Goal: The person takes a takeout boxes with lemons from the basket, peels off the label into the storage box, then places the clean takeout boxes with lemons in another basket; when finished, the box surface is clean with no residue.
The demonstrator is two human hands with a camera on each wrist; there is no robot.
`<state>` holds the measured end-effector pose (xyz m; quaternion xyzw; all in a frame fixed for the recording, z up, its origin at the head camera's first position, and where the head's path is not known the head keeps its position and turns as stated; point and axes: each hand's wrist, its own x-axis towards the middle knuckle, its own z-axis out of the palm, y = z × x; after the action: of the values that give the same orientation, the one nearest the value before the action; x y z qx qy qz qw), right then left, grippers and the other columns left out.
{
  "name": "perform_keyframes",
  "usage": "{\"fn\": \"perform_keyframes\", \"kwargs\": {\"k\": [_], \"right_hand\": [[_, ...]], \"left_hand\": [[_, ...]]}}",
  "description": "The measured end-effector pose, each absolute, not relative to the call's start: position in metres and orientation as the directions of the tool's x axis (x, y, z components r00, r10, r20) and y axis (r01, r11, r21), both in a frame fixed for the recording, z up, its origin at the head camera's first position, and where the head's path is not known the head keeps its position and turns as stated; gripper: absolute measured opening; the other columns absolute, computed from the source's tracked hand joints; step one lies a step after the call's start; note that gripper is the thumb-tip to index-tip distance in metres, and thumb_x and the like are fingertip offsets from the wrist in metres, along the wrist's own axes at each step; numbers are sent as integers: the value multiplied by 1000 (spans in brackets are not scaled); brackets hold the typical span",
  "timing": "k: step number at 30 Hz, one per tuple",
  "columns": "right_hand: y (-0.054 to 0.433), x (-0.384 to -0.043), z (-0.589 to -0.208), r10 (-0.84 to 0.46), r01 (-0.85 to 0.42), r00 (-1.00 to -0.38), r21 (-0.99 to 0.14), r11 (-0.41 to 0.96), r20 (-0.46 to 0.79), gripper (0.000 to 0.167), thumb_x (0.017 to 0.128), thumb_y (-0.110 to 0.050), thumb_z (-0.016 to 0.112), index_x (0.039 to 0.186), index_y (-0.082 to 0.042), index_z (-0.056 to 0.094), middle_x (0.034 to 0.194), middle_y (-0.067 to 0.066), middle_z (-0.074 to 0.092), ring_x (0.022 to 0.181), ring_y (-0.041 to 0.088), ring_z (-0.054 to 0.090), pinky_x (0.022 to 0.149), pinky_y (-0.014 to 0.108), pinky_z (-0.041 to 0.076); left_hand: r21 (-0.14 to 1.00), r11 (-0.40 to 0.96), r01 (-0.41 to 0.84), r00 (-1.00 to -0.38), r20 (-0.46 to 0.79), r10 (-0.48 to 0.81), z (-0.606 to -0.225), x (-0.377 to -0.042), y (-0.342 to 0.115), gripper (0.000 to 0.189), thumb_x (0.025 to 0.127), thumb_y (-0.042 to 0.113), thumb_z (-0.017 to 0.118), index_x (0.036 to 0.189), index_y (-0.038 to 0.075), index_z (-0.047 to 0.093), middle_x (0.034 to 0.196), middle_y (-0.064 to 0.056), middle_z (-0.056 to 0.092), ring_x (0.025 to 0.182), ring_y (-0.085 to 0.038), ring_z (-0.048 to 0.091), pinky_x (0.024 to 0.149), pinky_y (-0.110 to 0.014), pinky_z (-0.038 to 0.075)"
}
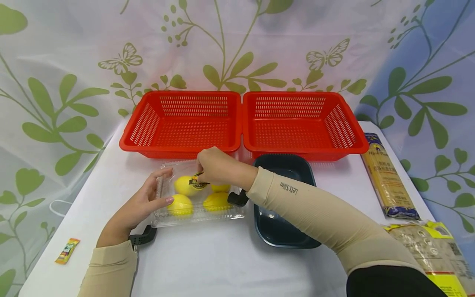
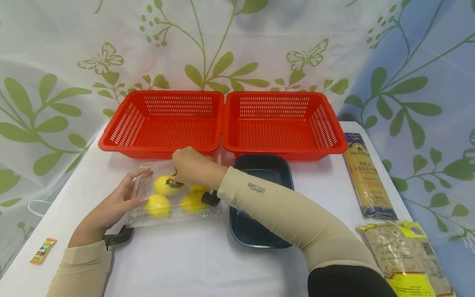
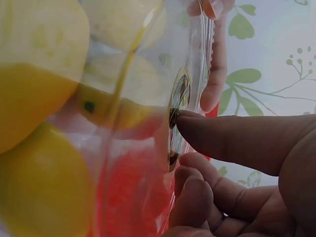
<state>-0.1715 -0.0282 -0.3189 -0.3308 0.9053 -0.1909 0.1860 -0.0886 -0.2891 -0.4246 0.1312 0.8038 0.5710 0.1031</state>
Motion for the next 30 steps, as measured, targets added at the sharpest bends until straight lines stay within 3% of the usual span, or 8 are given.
{"fn": "perform_keyframes", "kwargs": {"k": [18,30], "right_hand": [[-30,-171,-321,-661,-527,-728,-470,708,-181,6,99,-10,75,95,-8,80,86,-3,71,76,14,63,65,20,53],[-23,-165,-317,-716,-575,-686,-504,644,-131,7,99,-15,77,94,-11,74,86,-4,66,83,13,61,69,21,52]], "left_hand": [[942,318,104,-940,-12,341,-421,-88,-288,76,96,15,73,160,14,30,170,-7,21,158,-31,-2,115,-77,0],[943,308,123,-940,11,342,-424,-88,-288,77,97,12,72,159,9,29,170,-14,21,158,-34,-1,115,-77,0]]}}
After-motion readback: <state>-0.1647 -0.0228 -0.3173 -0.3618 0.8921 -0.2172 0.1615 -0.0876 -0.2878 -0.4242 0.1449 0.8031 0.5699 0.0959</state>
